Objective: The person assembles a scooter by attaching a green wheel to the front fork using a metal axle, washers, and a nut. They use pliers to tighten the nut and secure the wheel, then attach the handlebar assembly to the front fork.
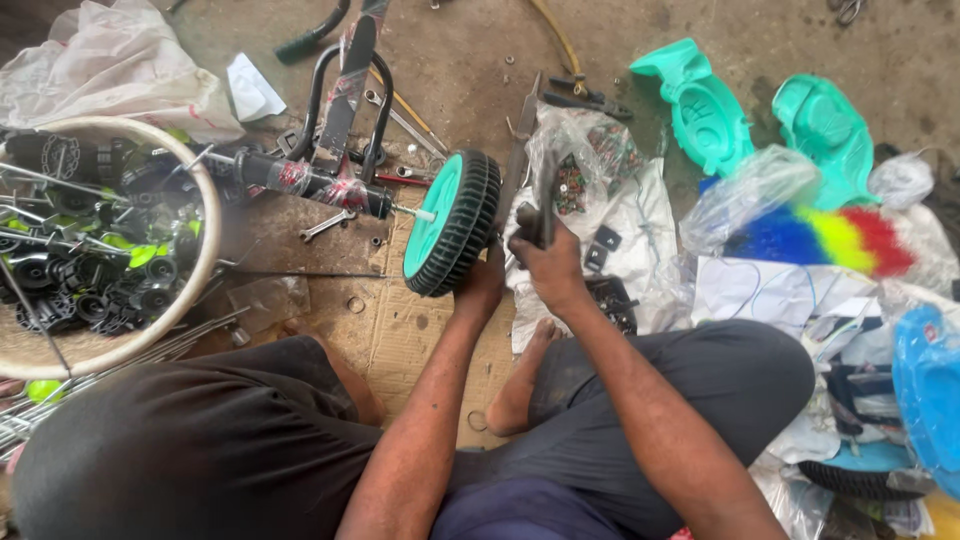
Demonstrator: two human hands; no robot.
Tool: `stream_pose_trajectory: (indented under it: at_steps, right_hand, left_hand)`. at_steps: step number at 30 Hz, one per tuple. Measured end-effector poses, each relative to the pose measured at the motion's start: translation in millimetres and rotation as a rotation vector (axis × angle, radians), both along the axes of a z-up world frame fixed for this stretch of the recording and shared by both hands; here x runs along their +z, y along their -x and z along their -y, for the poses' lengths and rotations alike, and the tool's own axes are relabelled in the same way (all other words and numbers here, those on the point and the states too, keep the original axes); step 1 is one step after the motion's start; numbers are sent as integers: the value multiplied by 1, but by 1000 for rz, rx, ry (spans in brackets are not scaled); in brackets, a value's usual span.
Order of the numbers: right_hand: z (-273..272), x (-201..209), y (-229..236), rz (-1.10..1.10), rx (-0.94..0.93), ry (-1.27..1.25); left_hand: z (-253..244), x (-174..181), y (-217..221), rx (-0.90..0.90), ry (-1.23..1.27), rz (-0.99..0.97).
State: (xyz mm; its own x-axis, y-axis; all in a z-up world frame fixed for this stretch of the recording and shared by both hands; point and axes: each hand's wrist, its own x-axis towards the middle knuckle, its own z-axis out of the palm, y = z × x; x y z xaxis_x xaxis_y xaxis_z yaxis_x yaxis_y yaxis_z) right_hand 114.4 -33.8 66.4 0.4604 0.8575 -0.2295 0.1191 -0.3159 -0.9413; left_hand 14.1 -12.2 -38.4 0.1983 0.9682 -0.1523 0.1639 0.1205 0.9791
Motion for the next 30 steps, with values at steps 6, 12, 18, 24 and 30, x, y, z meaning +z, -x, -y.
stream_pose_trajectory:
  at_steps: [6,12,18,24,30]
  right_hand:
    - [-5,-5,6,535,154,-128]
    - [-6,-7,2,550,125,-80]
    - [-7,-1,-5,95,-13,68]
    - [37,26,-11,37,141,423]
    - [88,28,6,-69,374,584]
  left_hand:
    - [4,-3,-3,120,142,576]
    - [0,3,-13,342,506,1140]
    - [-10,9,-2,342,727,1042]
    - [-20,13,5,228,686,956]
    - [-21,-3,-2,199,604,968]
